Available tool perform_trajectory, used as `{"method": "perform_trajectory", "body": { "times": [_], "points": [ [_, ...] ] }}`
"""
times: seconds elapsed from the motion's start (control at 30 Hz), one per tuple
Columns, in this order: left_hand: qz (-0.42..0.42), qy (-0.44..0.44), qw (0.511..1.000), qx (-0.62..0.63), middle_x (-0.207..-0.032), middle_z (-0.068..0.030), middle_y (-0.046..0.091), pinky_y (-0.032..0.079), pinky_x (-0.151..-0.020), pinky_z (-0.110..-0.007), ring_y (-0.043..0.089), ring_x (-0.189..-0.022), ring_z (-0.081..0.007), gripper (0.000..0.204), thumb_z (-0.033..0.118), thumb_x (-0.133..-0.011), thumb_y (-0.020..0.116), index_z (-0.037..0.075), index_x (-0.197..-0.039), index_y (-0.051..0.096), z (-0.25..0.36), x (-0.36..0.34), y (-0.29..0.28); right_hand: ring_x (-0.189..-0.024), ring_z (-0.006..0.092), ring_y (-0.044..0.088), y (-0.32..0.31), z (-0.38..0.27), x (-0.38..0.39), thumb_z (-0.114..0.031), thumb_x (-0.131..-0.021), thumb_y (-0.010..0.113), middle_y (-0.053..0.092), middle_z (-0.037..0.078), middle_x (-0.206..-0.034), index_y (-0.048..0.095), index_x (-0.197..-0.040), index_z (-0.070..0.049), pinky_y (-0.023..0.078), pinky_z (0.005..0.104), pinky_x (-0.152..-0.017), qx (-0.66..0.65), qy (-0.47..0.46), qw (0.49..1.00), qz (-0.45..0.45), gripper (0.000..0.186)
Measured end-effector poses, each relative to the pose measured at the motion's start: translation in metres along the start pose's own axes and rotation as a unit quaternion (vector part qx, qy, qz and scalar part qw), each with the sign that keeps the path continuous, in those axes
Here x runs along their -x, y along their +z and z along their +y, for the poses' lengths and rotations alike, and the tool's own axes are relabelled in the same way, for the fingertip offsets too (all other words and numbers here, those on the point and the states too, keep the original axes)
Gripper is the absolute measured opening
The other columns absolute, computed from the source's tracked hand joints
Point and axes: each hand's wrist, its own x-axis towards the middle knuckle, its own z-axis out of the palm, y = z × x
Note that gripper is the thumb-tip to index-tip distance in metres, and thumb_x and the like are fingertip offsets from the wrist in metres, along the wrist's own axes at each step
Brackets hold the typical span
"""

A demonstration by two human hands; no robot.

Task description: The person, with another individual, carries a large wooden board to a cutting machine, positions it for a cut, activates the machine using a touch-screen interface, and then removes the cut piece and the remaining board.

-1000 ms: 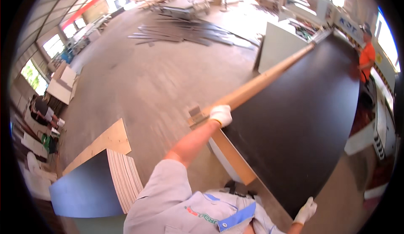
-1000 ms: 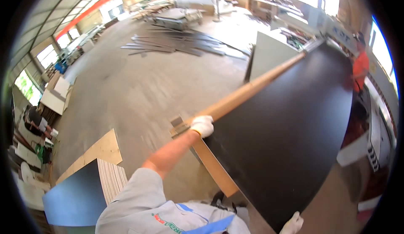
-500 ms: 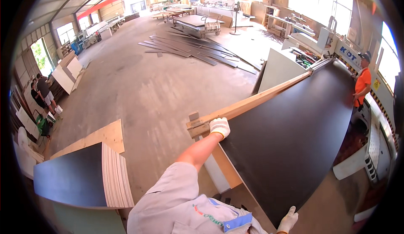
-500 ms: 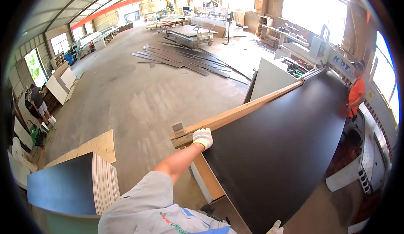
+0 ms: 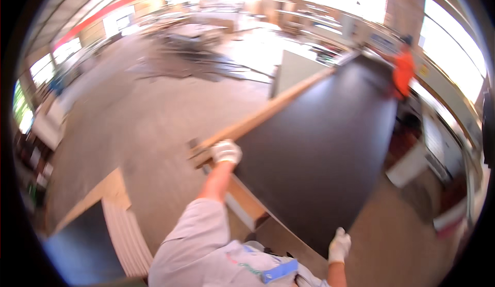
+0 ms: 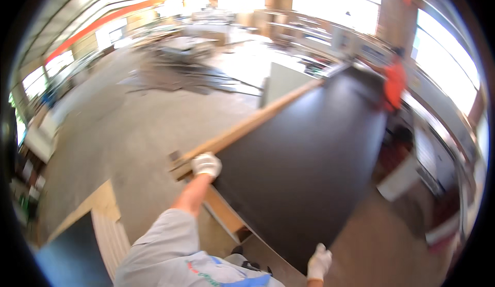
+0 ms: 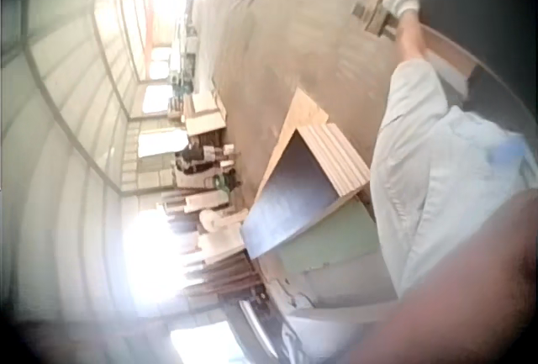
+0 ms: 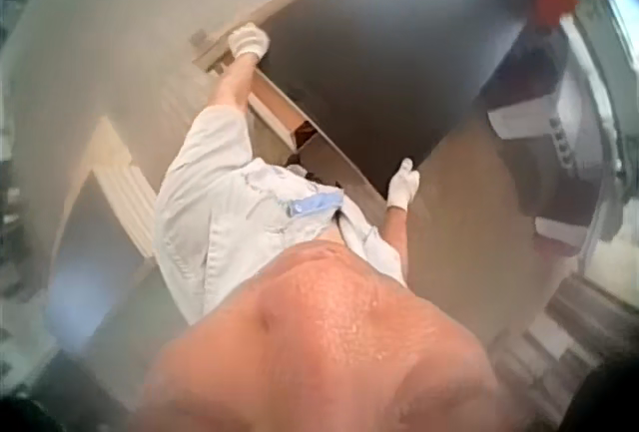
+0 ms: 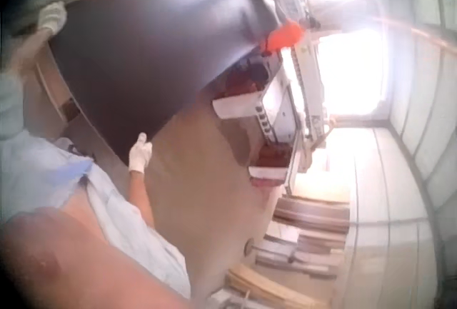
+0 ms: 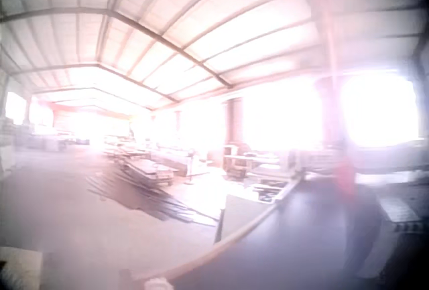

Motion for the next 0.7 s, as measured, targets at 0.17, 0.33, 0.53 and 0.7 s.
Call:
{"method": "perform_trajectory", "body": {
  "times": [0.17, 0.33, 0.53, 0.7],
  "points": [
    [0.099, -0.003, 0.993, -0.060, -0.117, -0.0171, 0.087, 0.064, -0.099, -0.053, 0.084, -0.111, -0.0375, 0.034, 0.032, -0.108, 0.060, 0.011, -0.110, 0.087, -0.069, -0.019, 0.042, -0.124, 0.0606, 0.071, 0.017, -0.019, 0.005, -0.062, -0.115, 0.059, 0.077, 0.041, -0.124, 0.073, -0.122, 0.007, 0.055, 0.0632, -0.107, 0.012, -0.058, 0.998, -0.018, 0.071],
    [0.090, 0.019, 0.994, -0.055, -0.121, -0.0165, 0.085, 0.059, -0.107, -0.052, 0.081, -0.116, -0.0363, 0.034, 0.033, -0.112, 0.057, 0.010, -0.116, 0.083, -0.026, -0.014, 0.054, -0.118, 0.0608, 0.074, 0.002, 0.002, -0.002, -0.065, -0.116, 0.059, 0.078, 0.041, -0.121, 0.071, -0.122, 0.007, 0.057, 0.0645, -0.102, 0.019, -0.030, 0.999, -0.006, 0.073],
    [0.116, 0.020, 0.992, -0.050, -0.118, -0.0169, 0.085, 0.058, -0.105, -0.054, 0.080, -0.112, -0.0394, 0.036, 0.034, -0.112, 0.056, 0.009, -0.114, 0.081, -0.042, -0.017, 0.064, -0.118, 0.0606, 0.074, 0.002, -0.001, 0.002, -0.065, -0.116, 0.058, 0.078, 0.041, -0.119, 0.070, -0.122, 0.006, 0.057, 0.0643, -0.101, 0.017, -0.035, 0.999, -0.016, 0.072],
    [0.105, 0.029, 0.992, -0.060, -0.116, -0.0176, 0.085, 0.061, -0.102, -0.054, 0.081, -0.111, -0.0396, 0.038, 0.036, -0.112, 0.055, 0.009, -0.111, 0.082, -0.046, -0.014, 0.058, -0.118, 0.0607, 0.073, 0.004, -0.002, 0.002, -0.064, -0.117, 0.059, 0.078, 0.041, -0.119, 0.070, -0.121, 0.006, 0.057, 0.0643, -0.101, 0.016, -0.050, 0.998, -0.030, 0.071]
  ]
}}
